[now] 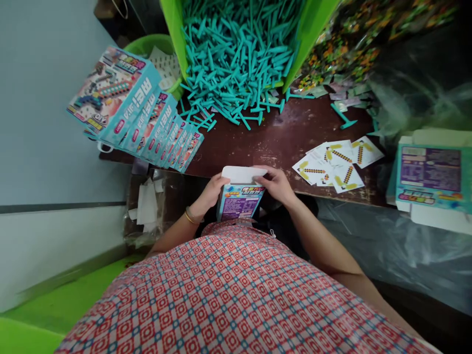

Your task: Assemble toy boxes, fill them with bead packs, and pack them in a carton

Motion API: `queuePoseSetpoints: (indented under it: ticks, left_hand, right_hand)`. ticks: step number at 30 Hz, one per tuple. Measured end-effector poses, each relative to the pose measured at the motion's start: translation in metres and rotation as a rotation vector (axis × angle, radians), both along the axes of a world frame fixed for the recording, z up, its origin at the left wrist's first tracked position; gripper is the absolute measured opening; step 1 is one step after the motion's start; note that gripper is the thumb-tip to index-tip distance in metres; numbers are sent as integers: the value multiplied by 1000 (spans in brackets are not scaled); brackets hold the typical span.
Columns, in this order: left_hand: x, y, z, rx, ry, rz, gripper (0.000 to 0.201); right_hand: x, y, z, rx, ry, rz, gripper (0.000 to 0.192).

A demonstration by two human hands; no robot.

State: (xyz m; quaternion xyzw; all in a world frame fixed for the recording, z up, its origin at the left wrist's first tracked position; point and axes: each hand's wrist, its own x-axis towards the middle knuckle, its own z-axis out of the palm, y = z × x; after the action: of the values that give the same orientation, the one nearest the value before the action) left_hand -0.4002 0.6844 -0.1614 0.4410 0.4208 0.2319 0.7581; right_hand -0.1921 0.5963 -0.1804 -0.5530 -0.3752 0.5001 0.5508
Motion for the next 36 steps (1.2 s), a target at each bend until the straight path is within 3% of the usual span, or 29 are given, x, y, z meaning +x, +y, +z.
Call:
queuePoseSetpoints:
  ticks: [2, 4, 8, 12, 15, 17, 19, 22, 24, 26, 29, 33, 35, 36]
  left_hand:
    - [3, 3, 0, 14, -8, -30, 43]
    - [4, 3, -2, 48, -9, -37, 45]
    - [2, 0, -6, 108, -9, -47, 46]
    - [1, -5, -10, 105, -56, -76, 42]
    - [1, -11, -14, 150, -50, -39, 47]
    - [-3, -18, -18, 278, -25, 34, 51]
    - [-11, -24, -21, 519, 29, 48, 53]
    - [-26, -25, -23, 875, 144, -93, 43]
    - [-32, -20, -21, 978, 181, -193, 36]
    - [-35, -15, -20, 984, 183, -240, 32]
    - [-35, -20, -26, 886, 176, -187, 37]
    - [-33, -47, -47, 558, 117, -170, 80]
    - [-31, -57, -41, 472, 87, -162, 74]
    - [-32, -59, -28, 506, 83, -145, 68]
  right_hand:
    - [12, 7, 11, 117, -290, 76, 25]
    - [17, 9, 22, 160, -400, 210, 31]
    - [7, 8, 32, 118, -269, 312, 34]
    - [1, 12, 24, 21, -176, 305, 36]
    - [2, 15, 17, 39, -221, 274, 30]
    - [4, 12, 13, 94, -282, 280, 28]
    - [6, 3, 10, 149, -332, 338, 32]
    - [9, -15, 3, 199, -419, 399, 41]
    - [9, -22, -2, 215, -478, 399, 40]
    - [10, -24, -6, 225, -505, 405, 38]
    - [11, -20, -9, 225, -533, 382, 39]
    - [11, -18, -2, 221, -518, 299, 37]
    - [9, -22, 8, 260, -555, 196, 40]
    - [7, -25, 15, 284, -581, 103, 45]
